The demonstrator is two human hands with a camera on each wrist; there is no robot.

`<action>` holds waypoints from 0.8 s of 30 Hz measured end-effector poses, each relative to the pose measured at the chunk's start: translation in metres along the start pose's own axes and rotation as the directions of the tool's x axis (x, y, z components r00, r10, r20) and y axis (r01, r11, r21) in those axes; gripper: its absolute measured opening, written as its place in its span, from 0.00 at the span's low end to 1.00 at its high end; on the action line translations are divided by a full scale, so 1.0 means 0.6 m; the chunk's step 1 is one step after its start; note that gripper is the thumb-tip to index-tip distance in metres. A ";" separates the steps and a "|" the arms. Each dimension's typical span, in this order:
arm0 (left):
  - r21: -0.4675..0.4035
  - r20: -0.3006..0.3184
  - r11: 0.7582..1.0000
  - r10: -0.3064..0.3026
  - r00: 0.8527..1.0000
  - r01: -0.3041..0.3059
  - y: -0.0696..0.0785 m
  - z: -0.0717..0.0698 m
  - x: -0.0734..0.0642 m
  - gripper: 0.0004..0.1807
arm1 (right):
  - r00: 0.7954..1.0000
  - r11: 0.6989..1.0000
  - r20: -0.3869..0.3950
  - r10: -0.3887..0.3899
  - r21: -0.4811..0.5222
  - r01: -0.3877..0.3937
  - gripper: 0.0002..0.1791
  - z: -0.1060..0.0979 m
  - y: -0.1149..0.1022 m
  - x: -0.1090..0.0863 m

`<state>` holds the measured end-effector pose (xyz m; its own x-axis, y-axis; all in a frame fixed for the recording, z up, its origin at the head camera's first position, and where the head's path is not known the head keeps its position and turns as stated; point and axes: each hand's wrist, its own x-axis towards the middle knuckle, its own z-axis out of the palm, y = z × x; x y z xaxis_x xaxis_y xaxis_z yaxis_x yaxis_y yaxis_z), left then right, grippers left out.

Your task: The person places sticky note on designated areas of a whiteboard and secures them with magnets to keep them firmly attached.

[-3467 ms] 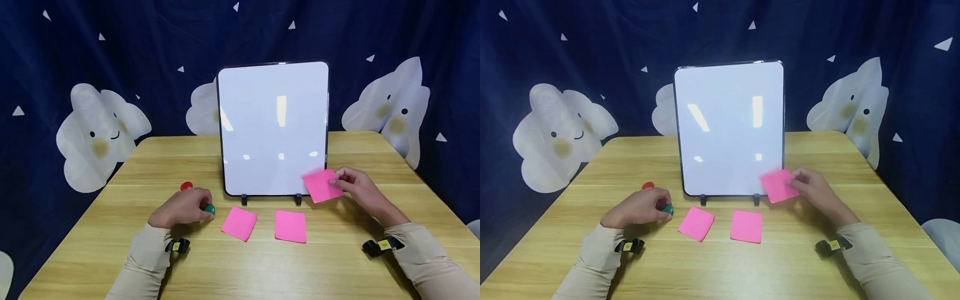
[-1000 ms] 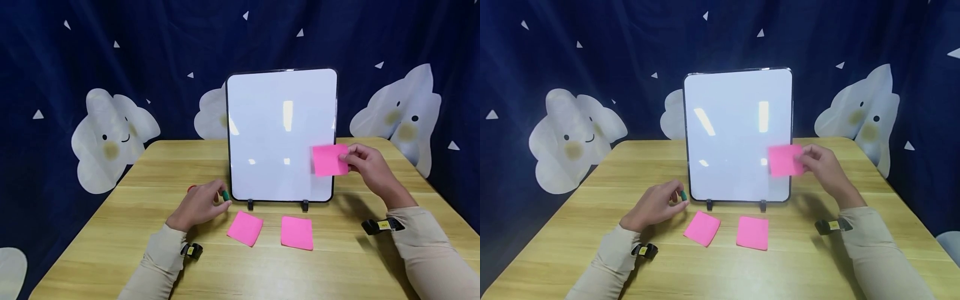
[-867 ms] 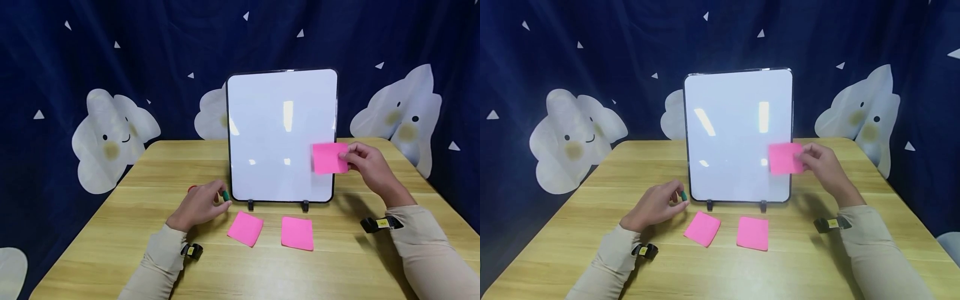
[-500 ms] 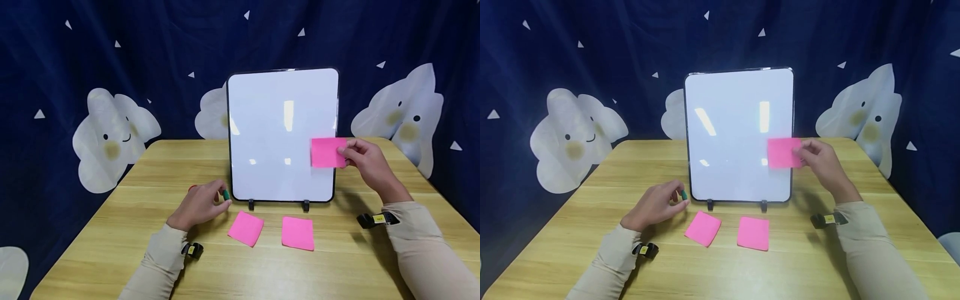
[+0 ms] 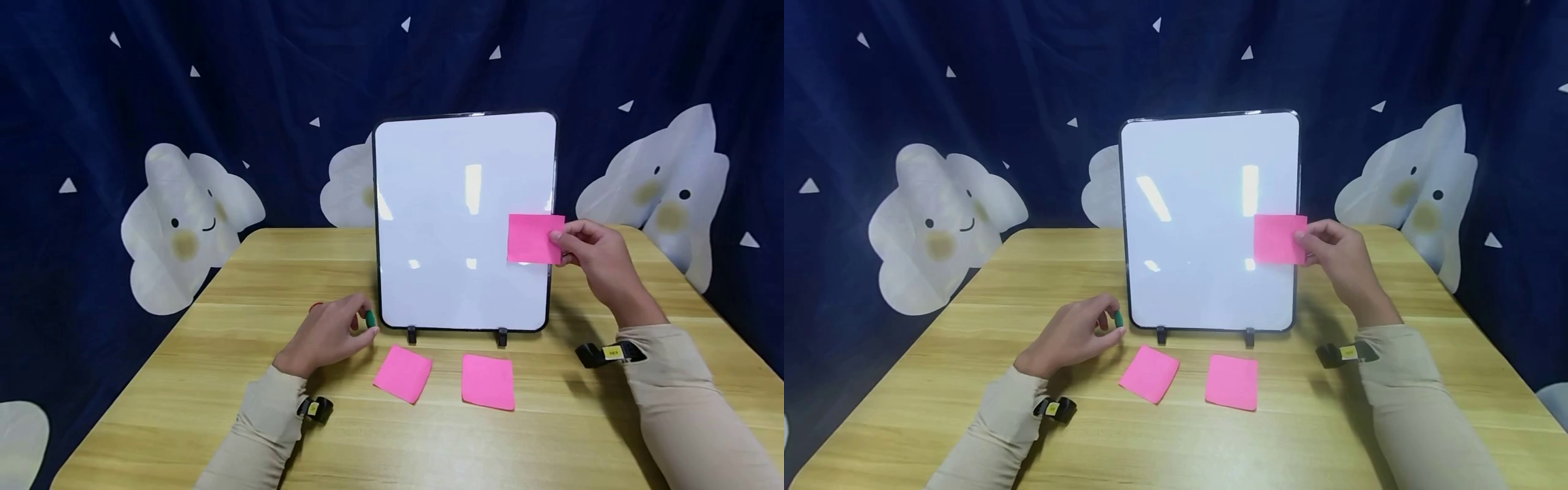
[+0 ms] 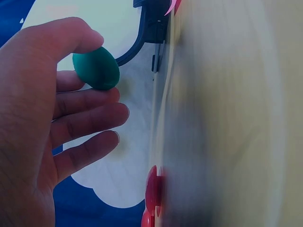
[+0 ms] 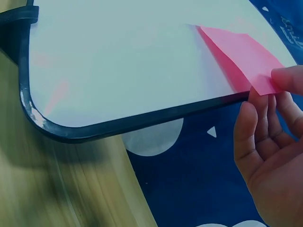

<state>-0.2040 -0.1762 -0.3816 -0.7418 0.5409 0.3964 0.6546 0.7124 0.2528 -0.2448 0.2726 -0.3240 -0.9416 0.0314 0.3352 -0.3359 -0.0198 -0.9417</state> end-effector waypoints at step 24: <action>0.013 0.009 0.999 -0.031 0.999 0.031 0.006 0.001 0.001 0.12 | 0.968 0.947 -0.237 -0.079 -0.320 -0.001 0.16 0.036 0.015 -0.003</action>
<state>-0.2025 -0.1730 -0.3809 -0.7632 0.5224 0.3801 0.6292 0.7347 0.2536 -0.2468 0.2505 -0.3326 -0.8799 0.2690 0.3918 -0.3096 0.3011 -0.9019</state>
